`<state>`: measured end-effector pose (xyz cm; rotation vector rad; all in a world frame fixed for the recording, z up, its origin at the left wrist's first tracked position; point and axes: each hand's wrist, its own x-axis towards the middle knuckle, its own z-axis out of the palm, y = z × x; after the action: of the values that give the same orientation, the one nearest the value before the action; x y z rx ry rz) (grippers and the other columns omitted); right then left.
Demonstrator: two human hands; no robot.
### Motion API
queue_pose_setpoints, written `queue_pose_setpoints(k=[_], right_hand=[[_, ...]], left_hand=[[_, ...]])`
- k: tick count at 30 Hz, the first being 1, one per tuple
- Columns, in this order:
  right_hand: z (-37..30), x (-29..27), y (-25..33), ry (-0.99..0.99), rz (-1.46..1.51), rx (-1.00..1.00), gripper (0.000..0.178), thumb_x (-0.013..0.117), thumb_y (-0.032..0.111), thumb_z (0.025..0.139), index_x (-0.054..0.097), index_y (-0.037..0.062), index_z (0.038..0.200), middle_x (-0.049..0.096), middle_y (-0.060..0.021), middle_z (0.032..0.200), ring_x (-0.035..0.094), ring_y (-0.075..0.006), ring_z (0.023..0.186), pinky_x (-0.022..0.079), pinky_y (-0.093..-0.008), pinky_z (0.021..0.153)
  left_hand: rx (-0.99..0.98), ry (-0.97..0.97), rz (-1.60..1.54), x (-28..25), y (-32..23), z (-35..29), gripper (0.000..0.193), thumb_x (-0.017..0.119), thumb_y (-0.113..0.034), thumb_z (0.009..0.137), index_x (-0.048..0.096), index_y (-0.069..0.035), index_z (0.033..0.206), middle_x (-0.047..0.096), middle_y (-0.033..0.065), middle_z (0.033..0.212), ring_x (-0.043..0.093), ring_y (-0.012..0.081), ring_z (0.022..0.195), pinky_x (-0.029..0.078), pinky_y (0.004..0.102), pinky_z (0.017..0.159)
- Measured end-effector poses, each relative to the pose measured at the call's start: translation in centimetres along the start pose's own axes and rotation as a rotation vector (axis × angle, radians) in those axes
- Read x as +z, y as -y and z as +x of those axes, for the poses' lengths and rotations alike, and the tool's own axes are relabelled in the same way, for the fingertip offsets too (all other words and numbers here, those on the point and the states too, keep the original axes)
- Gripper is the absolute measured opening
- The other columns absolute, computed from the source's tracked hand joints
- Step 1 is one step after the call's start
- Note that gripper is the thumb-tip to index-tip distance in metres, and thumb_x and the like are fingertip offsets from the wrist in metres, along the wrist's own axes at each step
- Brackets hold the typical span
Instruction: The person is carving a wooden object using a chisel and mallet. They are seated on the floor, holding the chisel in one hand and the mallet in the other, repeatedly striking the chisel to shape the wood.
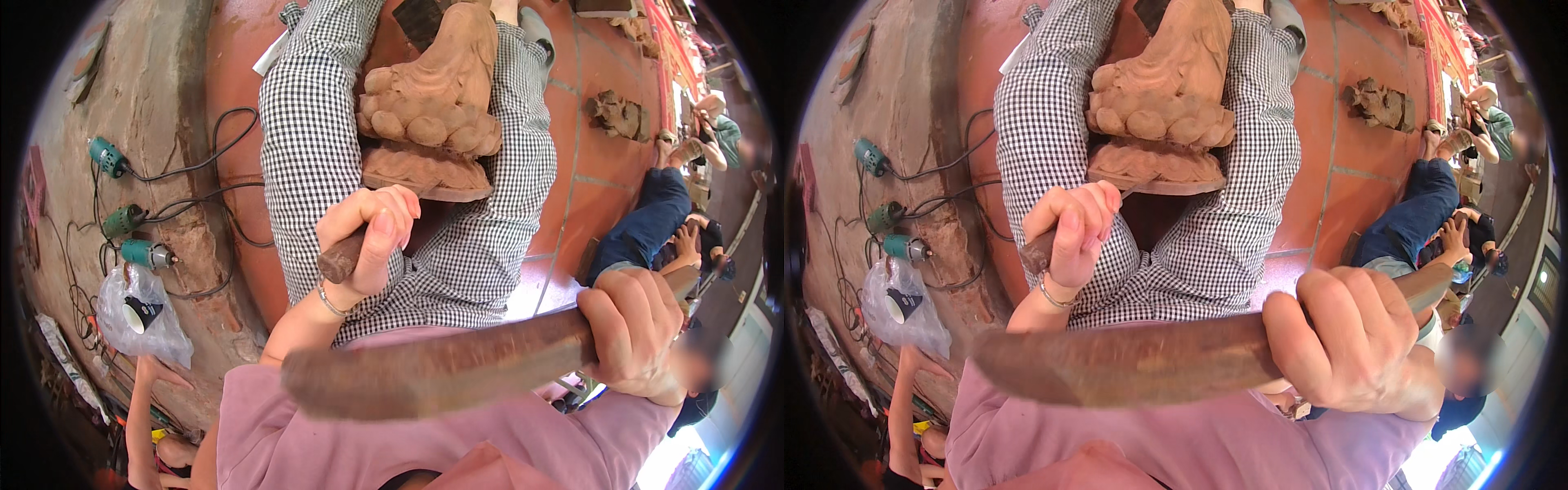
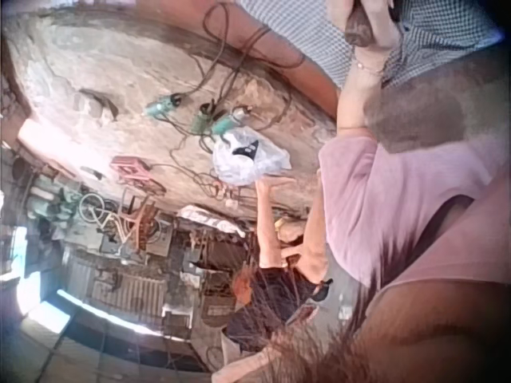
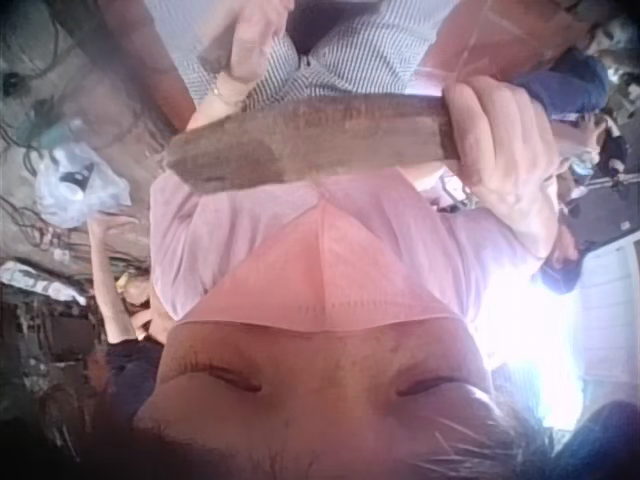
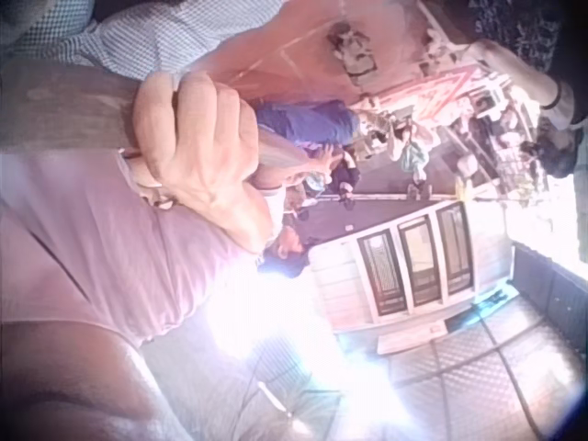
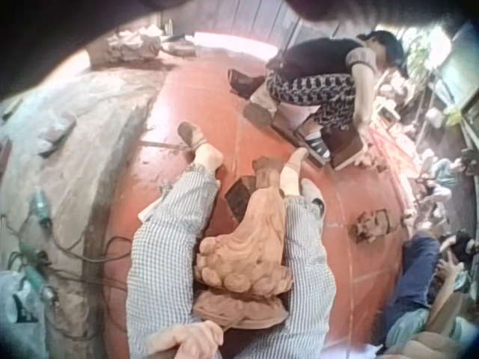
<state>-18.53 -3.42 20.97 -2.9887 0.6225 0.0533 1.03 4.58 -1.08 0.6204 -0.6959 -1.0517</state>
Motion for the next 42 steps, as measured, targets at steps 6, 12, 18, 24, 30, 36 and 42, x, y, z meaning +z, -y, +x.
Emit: queue_pose_setpoints(k=[6, 12, 18, 24, 30, 36, 42], right_hand=[[-1.1, 1.2, 0.0, -0.192, 0.053, 0.023, 0.04, 0.061, 0.019, 0.051, 0.059, -0.0023, 0.085, 0.056, -0.0122, 0.071, 0.056, -0.0211, 0.055, 0.048, -0.0292, 0.046], [-0.6, -0.5, -1.0, 0.086, 0.044, 0.053, 0.052, 0.071, 0.011, 0.055, 0.057, -0.0056, 0.103, 0.06, -0.0164, 0.083, 0.061, -0.0305, 0.067, 0.048, -0.0376, 0.055], [-0.8, 0.3, -1.1, 0.0, -0.146, 0.014, 0.056, 0.051, 0.022, 0.044, 0.059, -0.0034, 0.094, 0.057, -0.0121, 0.075, 0.056, -0.0214, 0.058, 0.043, -0.0295, 0.046], [-0.7, -0.3, -0.9, 0.078, -0.143, 0.083, 0.058, 0.055, 0.021, 0.044, 0.059, -0.0029, 0.097, 0.057, -0.012, 0.075, 0.057, -0.0218, 0.059, 0.045, -0.0306, 0.047], [-1.5, -0.1, -1.1, 0.059, -0.197, 0.055, 0.054, 0.062, 0.019, 0.048, 0.059, -0.0028, 0.097, 0.057, -0.0122, 0.075, 0.057, -0.022, 0.058, 0.045, -0.0294, 0.048], [-2.5, -0.1, -1.2, 0.125, -0.061, 0.086, 0.049, 0.068, 0.013, 0.056, 0.056, -0.0055, 0.1, 0.059, -0.0161, 0.08, 0.06, -0.0287, 0.063, 0.048, -0.0371, 0.052], [-3.7, 1.2, -1.5, -0.007, 0.008, 0.045, 0.049, 0.067, 0.014, 0.056, 0.056, -0.0052, 0.1, 0.058, -0.0143, 0.077, 0.059, -0.028, 0.062, 0.049, -0.0367, 0.053]], left_hand=[[-0.104, 0.059, -0.011, 0.2, -0.5, 1.4, 0.028, 0.051, -0.011, 0.098, 0.045, -0.005, 0.071, 0.05, 0.0023, 0.062, 0.046, 0.0121, 0.055, 0.049, 0.0372, 0.069], [-0.117, 0.039, 0.06, 0.9, -0.9, 1.4, 0.03, 0.052, -0.012, 0.099, 0.046, -0.004, 0.071, 0.05, 0.0022, 0.064, 0.045, 0.0127, 0.059, 0.049, 0.0358, 0.071], [-0.121, 0.069, 0.103, 1.4, -0.9, 1.5, 0.028, 0.051, -0.01, 0.099, 0.046, -0.004, 0.072, 0.05, 0.003, 0.063, 0.045, 0.0132, 0.059, 0.049, 0.0362, 0.073], [-0.061, 0.053, 0.155, 1.6, 0.0, 1.2, 0.026, 0.051, -0.006, 0.098, 0.048, -0.003, 0.072, 0.051, 0.0031, 0.062, 0.046, 0.0136, 0.055, 0.05, 0.0358, 0.068], [-0.037, 0.064, 0.187, 2.1, -0.2, 1.0, 0.023, 0.052, -0.002, 0.094, 0.049, -0.002, 0.072, 0.052, 0.0044, 0.065, 0.047, 0.0145, 0.056, 0.05, 0.0364, 0.068], [0.059, 0.04, 0.258, 3.2, 0.2, 0.4, 0.021, 0.055, 0.001, 0.09, 0.049, -0.001, 0.071, 0.052, 0.0053, 0.065, 0.048, 0.0159, 0.057, 0.052, 0.0362, 0.066], [0.095, 0.075, 0.36, 3.5, 0.7, 0.5, 0.019, 0.058, 0.001, 0.085, 0.049, -0.001, 0.069, 0.049, 0.0057, 0.062, 0.048, 0.0189, 0.053, 0.053, 0.0363, 0.064]])
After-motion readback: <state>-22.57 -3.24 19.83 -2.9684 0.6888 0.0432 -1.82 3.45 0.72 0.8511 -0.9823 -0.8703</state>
